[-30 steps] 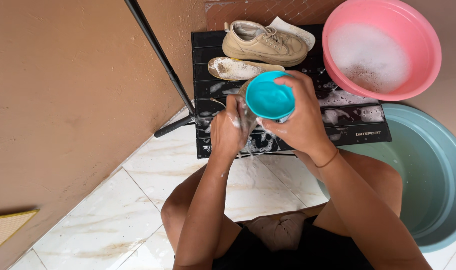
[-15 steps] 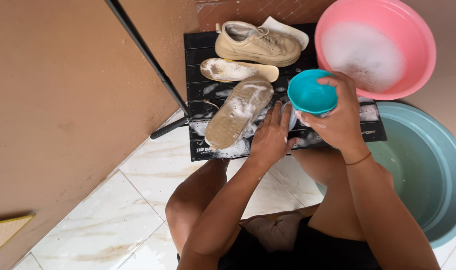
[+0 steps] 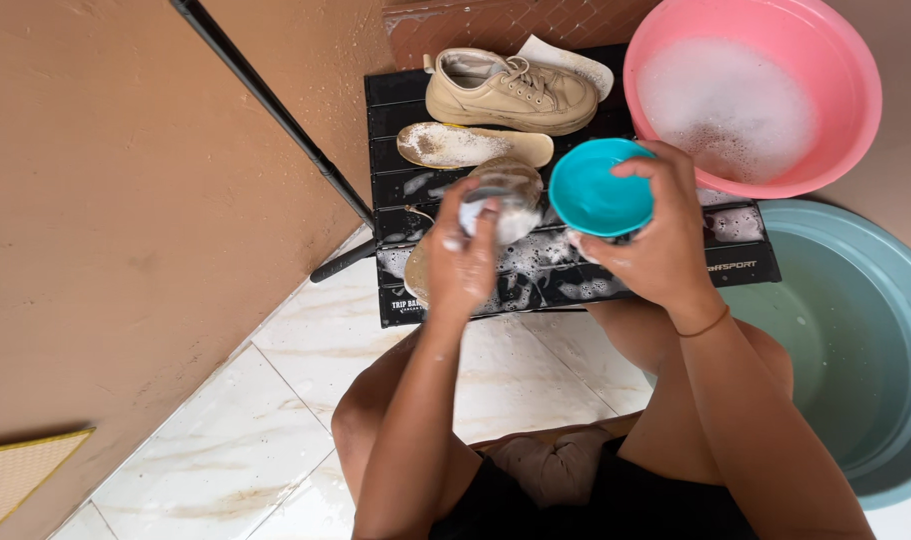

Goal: The person scrubs a beige shoe with a white brush and soapy water on a black folding stool. They then rinse the shoe using a blue cup to pour water over it.

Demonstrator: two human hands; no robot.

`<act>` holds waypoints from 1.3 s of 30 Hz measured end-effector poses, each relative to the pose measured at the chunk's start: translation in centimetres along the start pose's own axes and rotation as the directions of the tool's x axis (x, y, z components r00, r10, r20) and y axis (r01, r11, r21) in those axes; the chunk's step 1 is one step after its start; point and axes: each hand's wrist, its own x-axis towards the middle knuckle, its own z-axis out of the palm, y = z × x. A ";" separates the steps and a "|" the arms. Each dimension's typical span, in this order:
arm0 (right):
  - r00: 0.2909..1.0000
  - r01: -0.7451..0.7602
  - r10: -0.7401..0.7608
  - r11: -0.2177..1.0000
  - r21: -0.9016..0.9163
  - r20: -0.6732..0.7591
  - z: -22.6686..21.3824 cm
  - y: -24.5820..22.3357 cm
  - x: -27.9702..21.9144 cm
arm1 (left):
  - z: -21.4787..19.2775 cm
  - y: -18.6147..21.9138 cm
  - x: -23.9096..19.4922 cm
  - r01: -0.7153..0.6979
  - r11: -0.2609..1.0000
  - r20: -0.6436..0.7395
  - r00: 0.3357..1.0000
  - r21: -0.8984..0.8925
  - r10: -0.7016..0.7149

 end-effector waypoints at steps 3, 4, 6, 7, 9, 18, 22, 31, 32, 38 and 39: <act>0.994 0.101 -0.099 0.994 -0.033 0.051 1.6 -1.6 0.9 | -3.8 0.4 0.8 0.090 0.979 -0.016 0.996 0.183 -0.089; 0.993 0.104 -0.102 0.994 -0.031 0.052 2.3 -2.3 1.3 | -4.1 -0.6 1.3 0.090 0.979 -0.020 0.996 0.184 -0.088; 0.985 0.129 -0.126 0.991 -0.018 0.120 3.7 -3.7 1.9 | -4.9 -2.6 2.1 0.121 0.964 -0.008 0.992 0.238 -0.123; 0.984 0.133 -0.130 0.991 -0.016 0.123 4.2 -3.9 2.1 | -5.1 -2.4 2.0 0.122 0.964 -0.013 0.992 0.236 -0.123; 0.980 0.127 -0.130 0.991 0.031 0.148 5.3 -4.2 2.3 | -5.5 -2.1 1.9 -0.011 0.971 -0.022 1.000 0.240 0.017; 0.992 0.019 -0.017 1.000 -0.011 0.124 5.3 -1.7 1.9 | -6.6 -2.4 2.0 -0.114 0.974 0.129 0.987 0.194 0.090; 0.991 0.043 -0.043 0.999 0.002 0.124 4.9 -4.3 2.6 | -6.8 -1.9 1.6 -0.152 0.943 0.161 0.981 0.295 0.108; 0.990 0.062 -0.054 0.997 -0.053 0.129 4.3 -4.6 3.4 | -6.8 -1.9 1.7 -0.032 0.928 0.061 0.998 0.371 0.010; 0.989 0.069 -0.061 0.996 -0.059 0.135 4.3 -4.7 3.5 | -6.6 -2.3 1.8 -0.029 0.934 0.054 0.998 0.357 0.010; 0.985 0.092 -0.081 0.993 -0.070 0.150 4.8 -5.7 3.7 | -6.7 -1.0 1.4 -0.013 0.921 0.026 1.000 0.388 0.004; 0.986 0.091 -0.079 0.992 -0.083 0.146 4.9 -5.7 3.7 | -6.7 -1.1 1.5 -0.008 0.919 0.018 1.000 0.393 0.001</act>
